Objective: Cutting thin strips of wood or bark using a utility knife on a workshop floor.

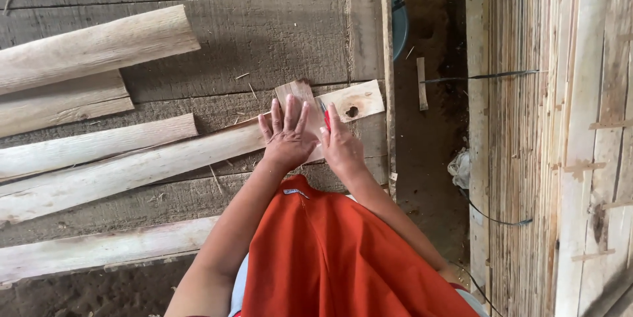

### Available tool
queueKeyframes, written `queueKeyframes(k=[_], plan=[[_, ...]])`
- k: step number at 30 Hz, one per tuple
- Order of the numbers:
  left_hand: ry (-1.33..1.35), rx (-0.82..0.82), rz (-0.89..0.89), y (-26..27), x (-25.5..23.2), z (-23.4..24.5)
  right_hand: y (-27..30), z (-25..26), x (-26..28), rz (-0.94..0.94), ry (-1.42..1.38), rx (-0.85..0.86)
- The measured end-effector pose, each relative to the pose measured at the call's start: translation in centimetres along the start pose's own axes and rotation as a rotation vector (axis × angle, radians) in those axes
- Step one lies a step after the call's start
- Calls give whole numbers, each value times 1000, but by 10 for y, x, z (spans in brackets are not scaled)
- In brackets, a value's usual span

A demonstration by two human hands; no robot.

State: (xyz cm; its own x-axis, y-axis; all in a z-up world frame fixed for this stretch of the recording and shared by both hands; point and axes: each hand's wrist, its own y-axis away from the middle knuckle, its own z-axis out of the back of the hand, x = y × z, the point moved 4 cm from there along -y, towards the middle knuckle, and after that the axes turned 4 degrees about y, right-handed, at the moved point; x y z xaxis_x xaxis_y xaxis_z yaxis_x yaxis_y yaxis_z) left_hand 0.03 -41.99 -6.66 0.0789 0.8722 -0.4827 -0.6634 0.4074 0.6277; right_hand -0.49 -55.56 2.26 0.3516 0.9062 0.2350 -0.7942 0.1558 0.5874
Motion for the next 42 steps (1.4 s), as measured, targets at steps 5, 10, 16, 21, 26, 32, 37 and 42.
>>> queueKeyframes(k=[5,10,16,21,26,32,37,42], plan=[[-15,8,5,2,-1,2,-5,-27,-6,77,28,-48],[-5,15,3,3,-3,7,-5,-26,0,63,11,-22],[-4,-3,13,4,-1,5,6,-10,11,90,110,28],[11,-25,-2,0,1,0,20,-14,3,102,120,31],[18,-39,-13,3,0,1,46,-1,12,57,127,67],[38,-58,-26,5,1,0,64,-15,1,74,186,35],[14,-20,-16,5,0,4,76,-4,-2,12,202,175],[1,34,8,9,-4,14,41,12,-1,-68,91,103]])
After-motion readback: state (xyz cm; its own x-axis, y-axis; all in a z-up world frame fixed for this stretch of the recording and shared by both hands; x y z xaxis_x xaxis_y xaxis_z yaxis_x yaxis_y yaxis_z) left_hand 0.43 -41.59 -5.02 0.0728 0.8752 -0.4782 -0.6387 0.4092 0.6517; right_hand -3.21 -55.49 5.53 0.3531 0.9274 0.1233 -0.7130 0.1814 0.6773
